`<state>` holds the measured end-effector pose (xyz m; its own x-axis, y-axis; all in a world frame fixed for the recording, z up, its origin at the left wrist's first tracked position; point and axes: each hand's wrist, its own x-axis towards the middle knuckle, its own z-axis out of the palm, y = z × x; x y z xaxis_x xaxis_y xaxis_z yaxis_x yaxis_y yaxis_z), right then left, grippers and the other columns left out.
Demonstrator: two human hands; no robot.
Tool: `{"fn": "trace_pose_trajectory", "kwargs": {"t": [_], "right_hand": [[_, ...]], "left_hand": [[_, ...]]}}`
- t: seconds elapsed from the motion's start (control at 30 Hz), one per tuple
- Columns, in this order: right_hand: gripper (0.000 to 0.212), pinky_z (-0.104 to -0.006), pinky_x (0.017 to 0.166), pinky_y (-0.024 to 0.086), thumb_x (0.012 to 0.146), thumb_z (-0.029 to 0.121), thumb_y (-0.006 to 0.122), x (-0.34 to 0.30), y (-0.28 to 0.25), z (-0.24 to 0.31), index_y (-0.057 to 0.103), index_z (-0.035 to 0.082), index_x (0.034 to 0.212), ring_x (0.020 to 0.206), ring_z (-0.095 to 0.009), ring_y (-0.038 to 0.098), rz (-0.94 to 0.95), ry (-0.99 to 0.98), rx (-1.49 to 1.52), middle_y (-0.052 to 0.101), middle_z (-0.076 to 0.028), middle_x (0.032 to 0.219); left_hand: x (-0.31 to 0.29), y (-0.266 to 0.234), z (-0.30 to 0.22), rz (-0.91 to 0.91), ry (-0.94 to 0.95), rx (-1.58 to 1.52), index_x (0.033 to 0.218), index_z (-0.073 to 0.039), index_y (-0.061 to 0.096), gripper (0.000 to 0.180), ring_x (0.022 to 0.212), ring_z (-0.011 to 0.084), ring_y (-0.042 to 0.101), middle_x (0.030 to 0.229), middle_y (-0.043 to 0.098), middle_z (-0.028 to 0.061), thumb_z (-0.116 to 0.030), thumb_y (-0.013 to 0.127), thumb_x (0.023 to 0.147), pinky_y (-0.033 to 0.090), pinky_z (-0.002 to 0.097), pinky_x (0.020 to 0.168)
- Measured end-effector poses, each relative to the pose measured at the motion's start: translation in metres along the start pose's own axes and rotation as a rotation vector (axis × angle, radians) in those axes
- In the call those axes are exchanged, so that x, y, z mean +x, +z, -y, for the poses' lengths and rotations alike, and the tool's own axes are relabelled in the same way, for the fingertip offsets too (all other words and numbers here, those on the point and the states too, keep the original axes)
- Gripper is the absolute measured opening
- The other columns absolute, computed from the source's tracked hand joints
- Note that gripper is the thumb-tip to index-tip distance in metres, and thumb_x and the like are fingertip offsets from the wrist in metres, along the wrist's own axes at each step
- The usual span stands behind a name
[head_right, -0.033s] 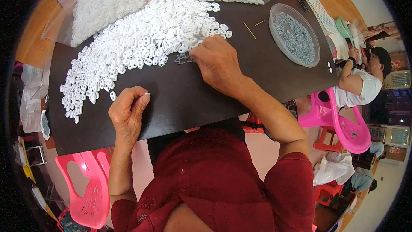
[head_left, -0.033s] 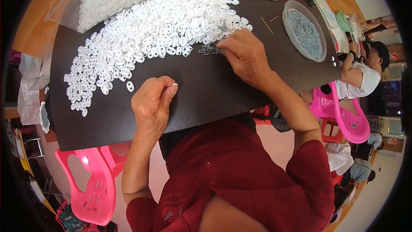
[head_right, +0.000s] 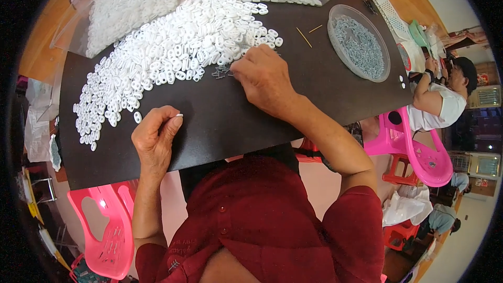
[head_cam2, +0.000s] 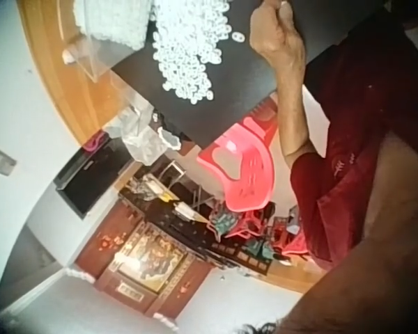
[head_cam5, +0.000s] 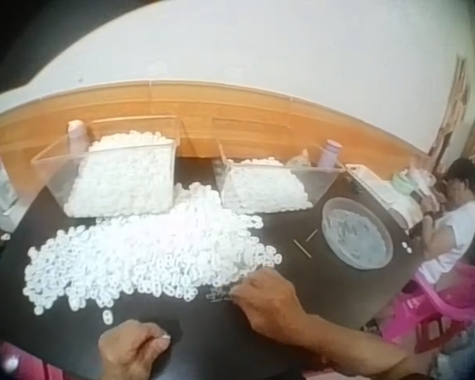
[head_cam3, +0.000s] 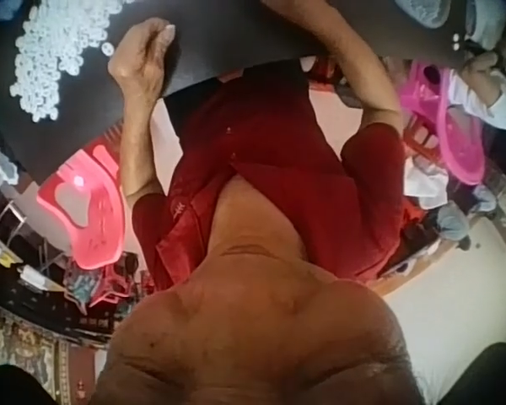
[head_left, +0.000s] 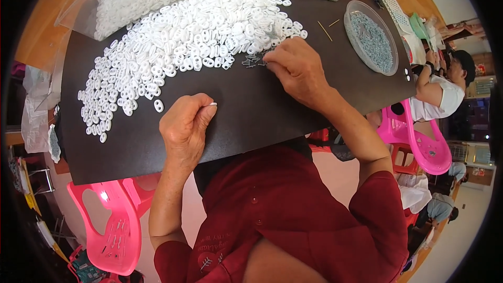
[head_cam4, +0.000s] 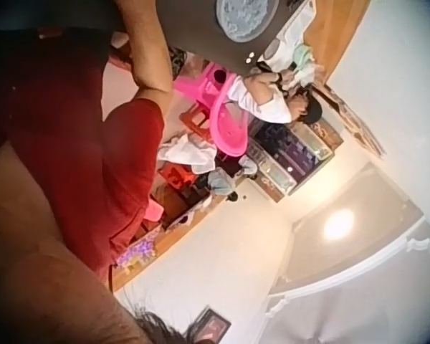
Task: The person is manually inserting small metal pins into white plastic components while sitting at an assembly table.
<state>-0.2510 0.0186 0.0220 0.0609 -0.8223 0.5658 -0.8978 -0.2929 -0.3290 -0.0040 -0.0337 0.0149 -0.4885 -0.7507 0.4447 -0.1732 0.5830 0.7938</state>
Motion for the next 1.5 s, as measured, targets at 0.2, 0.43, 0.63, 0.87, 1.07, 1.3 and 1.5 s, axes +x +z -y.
{"fn": "trace_pose_trajectory", "kwargs": {"t": [0.2,0.43,0.63,0.87,1.07,1.3,1.5], "right_hand": [[0.013,-0.0351,0.063,0.043,0.069,0.004,0.07,0.002,0.007,0.003,0.062,0.007,0.079,0.074,-0.025,0.052,0.094,-0.041,-0.112,0.053,-0.005,0.075],[0.012,-0.0358,0.068,0.042,0.071,0.003,0.066,0.006,0.01,0.011,0.056,0.006,0.076,0.076,-0.026,0.05,0.091,-0.142,-0.203,0.051,-0.008,0.076],[0.012,-0.0346,0.061,0.044,0.073,-0.002,0.064,0.004,0.008,0.029,0.056,0.005,0.078,0.071,-0.026,0.053,-0.011,-0.054,0.02,0.053,-0.008,0.075],[0.01,-0.025,0.06,0.043,0.079,0.001,0.065,0.015,0.015,0.061,0.059,0.004,0.087,0.064,-0.013,0.052,0.079,0.145,0.44,0.055,-0.004,0.076],[0.014,-0.0219,0.063,0.043,0.079,0.001,0.065,0.016,0.022,0.081,0.061,0.004,0.093,0.069,-0.006,0.051,0.199,0.394,0.693,0.058,0.0,0.079],[0.016,-0.0218,0.063,0.044,0.078,0.0,0.066,0.013,0.032,0.081,0.061,0.003,0.094,0.069,-0.006,0.052,0.157,0.38,0.657,0.06,-0.001,0.081],[0.017,-0.022,0.062,0.044,0.078,-0.001,0.065,0.014,0.032,0.084,0.061,0.003,0.093,0.068,-0.007,0.052,0.174,0.339,0.597,0.059,-0.002,0.079]], "left_hand": [[0.001,-0.004,-0.001,0.011,-0.191,-0.269,0.085,0.001,0.062,0.009,0.066,0.0071,0.049,0.075,0.056,-0.0002,-0.001,0.069,0.079,0.04,0.0198,0.061],[0.0,-0.004,0.003,-0.016,-0.247,-0.407,0.091,0.0,0.062,0.013,0.069,0.0047,0.048,0.078,0.054,-0.0015,0.0,0.069,0.08,0.04,0.0177,0.063],[-0.001,-0.005,0.003,-0.014,-0.352,-0.462,0.098,0.0,0.058,0.015,0.069,0.0039,0.048,0.081,0.056,-0.0004,-0.007,0.064,0.087,0.039,0.016,0.062],[0.003,-0.007,-0.008,0.013,-0.495,-0.615,0.095,0.001,0.061,0.015,0.065,0.0073,0.053,0.081,0.062,0.0043,-0.012,0.064,0.087,0.042,0.0182,0.057],[-0.005,-0.002,-0.004,-0.057,-0.51,-0.649,0.101,0.002,0.065,0.018,0.066,0.0071,0.054,0.083,0.064,0.0044,-0.008,0.063,0.086,0.042,0.0176,0.058],[-0.009,0.0,-0.001,-0.045,-0.456,-0.597,0.101,0.003,0.065,0.017,0.067,0.0063,0.053,0.083,0.064,0.0032,-0.006,0.062,0.087,0.042,0.0173,0.058],[-0.009,0.001,-0.003,-0.044,-0.395,-0.536,0.1,0.002,0.065,0.016,0.067,0.0058,0.053,0.08,0.06,0.0003,-0.005,0.062,0.087,0.042,0.0174,0.059]]}}
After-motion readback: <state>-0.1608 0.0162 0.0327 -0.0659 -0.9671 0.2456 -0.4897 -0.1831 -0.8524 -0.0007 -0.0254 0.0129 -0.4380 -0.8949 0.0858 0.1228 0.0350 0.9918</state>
